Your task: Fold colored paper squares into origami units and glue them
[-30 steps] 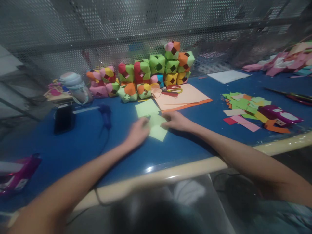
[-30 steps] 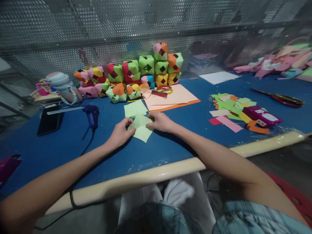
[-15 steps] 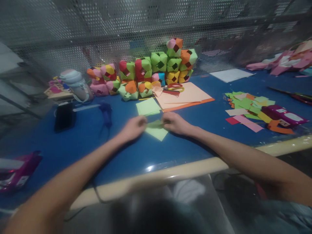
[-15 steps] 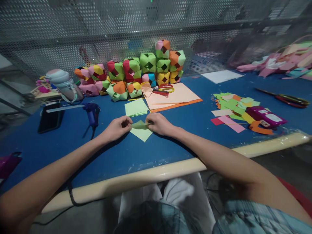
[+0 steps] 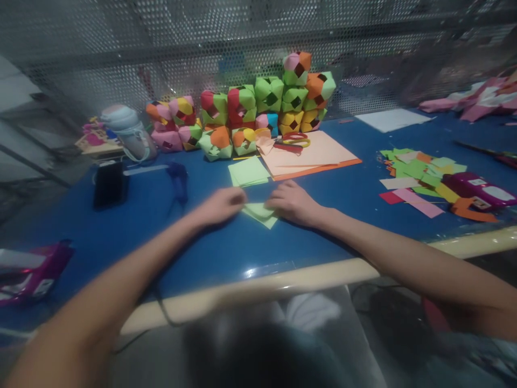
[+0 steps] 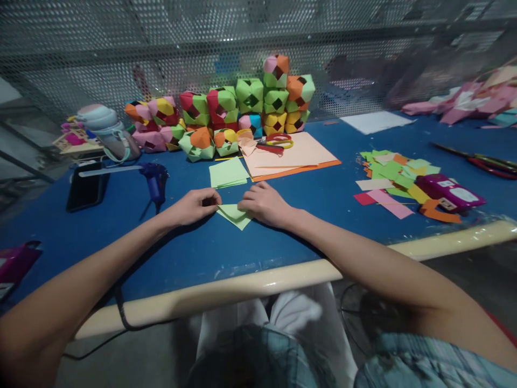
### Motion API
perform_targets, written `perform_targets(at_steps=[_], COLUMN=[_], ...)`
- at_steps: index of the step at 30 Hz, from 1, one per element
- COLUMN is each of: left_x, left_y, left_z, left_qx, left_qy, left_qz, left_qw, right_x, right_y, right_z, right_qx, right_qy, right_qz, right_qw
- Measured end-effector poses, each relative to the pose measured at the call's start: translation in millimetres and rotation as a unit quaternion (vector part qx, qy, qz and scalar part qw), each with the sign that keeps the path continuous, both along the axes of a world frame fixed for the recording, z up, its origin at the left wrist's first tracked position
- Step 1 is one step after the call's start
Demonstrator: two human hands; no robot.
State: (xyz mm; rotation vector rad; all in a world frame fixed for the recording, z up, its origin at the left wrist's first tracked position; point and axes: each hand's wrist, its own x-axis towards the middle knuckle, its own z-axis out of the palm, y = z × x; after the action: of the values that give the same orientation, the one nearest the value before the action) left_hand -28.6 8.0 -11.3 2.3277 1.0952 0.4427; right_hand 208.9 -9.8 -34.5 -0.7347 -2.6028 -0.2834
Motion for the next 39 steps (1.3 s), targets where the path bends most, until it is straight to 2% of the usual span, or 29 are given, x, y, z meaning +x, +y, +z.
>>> perform_targets(at_steps=[6,16,22,39], left_x=[-7,-10,-11,-13], left_y=[5,8,8,9], left_z=[2.1,3.3,3.9,9.0], left_qx=[0.010,0.026,0.029,-0.004], left_qy=[0.012,0.028,0.037,0.044], left_qz=[-0.056,-0.104,-0.114,-0.111], left_qw=[0.998,0.994,0.992,0.993], right_x=[2,3,5,8], right_y=[-5,-10,-14,-17], right_z=[3.8,12.5,19.5,25.7], right_qx=[0.055,0.045,0.055,0.021], right_qy=[-0.011,-0.105,-0.142,-0.177], right_qz=[0.030,0.021,0.024,0.036], right_qw=[0.998,0.993,0.988,0.983])
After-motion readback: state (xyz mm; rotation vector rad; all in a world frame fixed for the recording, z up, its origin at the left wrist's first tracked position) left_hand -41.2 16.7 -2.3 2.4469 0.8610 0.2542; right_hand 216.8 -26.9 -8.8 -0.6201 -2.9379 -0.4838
